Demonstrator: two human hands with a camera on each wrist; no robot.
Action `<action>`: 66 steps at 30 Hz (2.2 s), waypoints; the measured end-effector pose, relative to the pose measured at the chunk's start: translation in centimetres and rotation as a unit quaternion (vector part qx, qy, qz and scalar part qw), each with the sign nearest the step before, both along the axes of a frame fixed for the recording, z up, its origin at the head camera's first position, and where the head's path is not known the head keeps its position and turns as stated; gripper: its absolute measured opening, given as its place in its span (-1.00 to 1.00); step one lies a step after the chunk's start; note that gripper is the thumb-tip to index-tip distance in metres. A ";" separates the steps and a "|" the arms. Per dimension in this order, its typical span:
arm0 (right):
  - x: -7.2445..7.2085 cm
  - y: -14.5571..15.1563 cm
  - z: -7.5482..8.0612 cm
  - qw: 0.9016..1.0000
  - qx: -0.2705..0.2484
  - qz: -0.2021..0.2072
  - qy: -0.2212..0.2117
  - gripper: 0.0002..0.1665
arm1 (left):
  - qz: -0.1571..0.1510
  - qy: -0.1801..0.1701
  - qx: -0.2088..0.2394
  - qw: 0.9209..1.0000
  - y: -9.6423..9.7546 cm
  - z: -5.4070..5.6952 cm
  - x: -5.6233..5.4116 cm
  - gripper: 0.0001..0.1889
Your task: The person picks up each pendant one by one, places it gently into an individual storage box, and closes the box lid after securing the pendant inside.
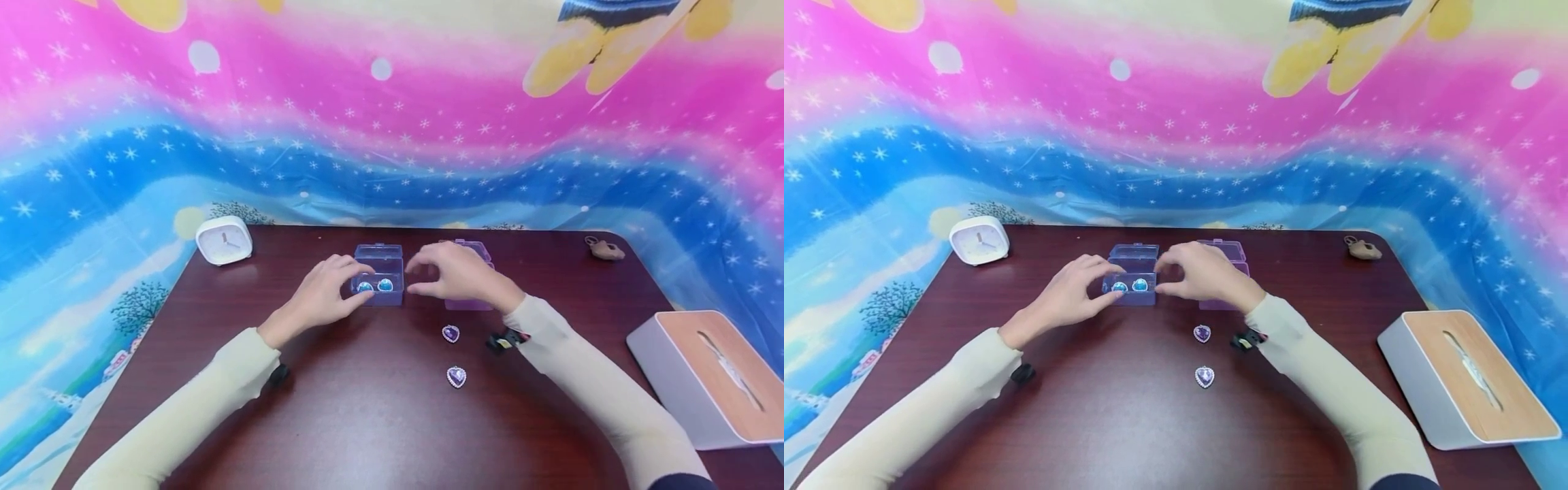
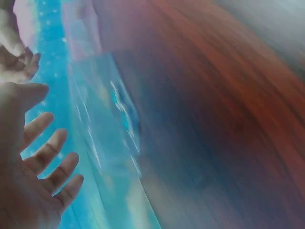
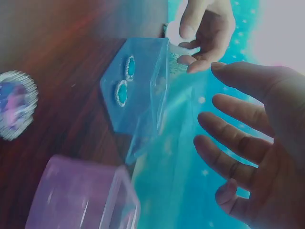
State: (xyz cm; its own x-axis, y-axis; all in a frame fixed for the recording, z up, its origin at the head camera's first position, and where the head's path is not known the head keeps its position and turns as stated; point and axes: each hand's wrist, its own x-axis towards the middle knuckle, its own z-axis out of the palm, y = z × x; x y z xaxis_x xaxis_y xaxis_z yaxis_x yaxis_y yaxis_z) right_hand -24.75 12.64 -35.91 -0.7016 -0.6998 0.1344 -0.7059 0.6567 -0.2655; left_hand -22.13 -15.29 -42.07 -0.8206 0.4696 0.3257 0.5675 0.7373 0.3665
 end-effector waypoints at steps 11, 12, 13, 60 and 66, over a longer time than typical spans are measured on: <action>4.5 6.5 -1.6 0.999 -0.014 -0.043 -0.013 -0.72 | -0.086 0.020 -0.031 0.996 6.7 0.8 -1.0 -0.72; 4.7 7.0 -2.0 0.999 -0.015 -0.049 -0.018 -0.72 | -0.088 0.018 -0.032 0.995 7.3 0.9 -1.1 -0.71; 4.9 7.3 -2.4 0.998 -0.016 -0.053 -0.023 -0.72 | -0.090 0.014 -0.031 0.995 7.9 0.9 -1.3 -0.69; 6.7 6.5 -7.8 0.992 -0.005 -0.084 -0.095 -0.59 | -0.083 -0.005 -0.123 0.989 14.4 -0.2 -2.9 -0.84; 6.6 6.5 -7.7 0.991 -0.002 -0.088 -0.104 -0.66 | -0.081 -0.009 -0.121 0.989 14.5 -0.3 -2.9 -0.84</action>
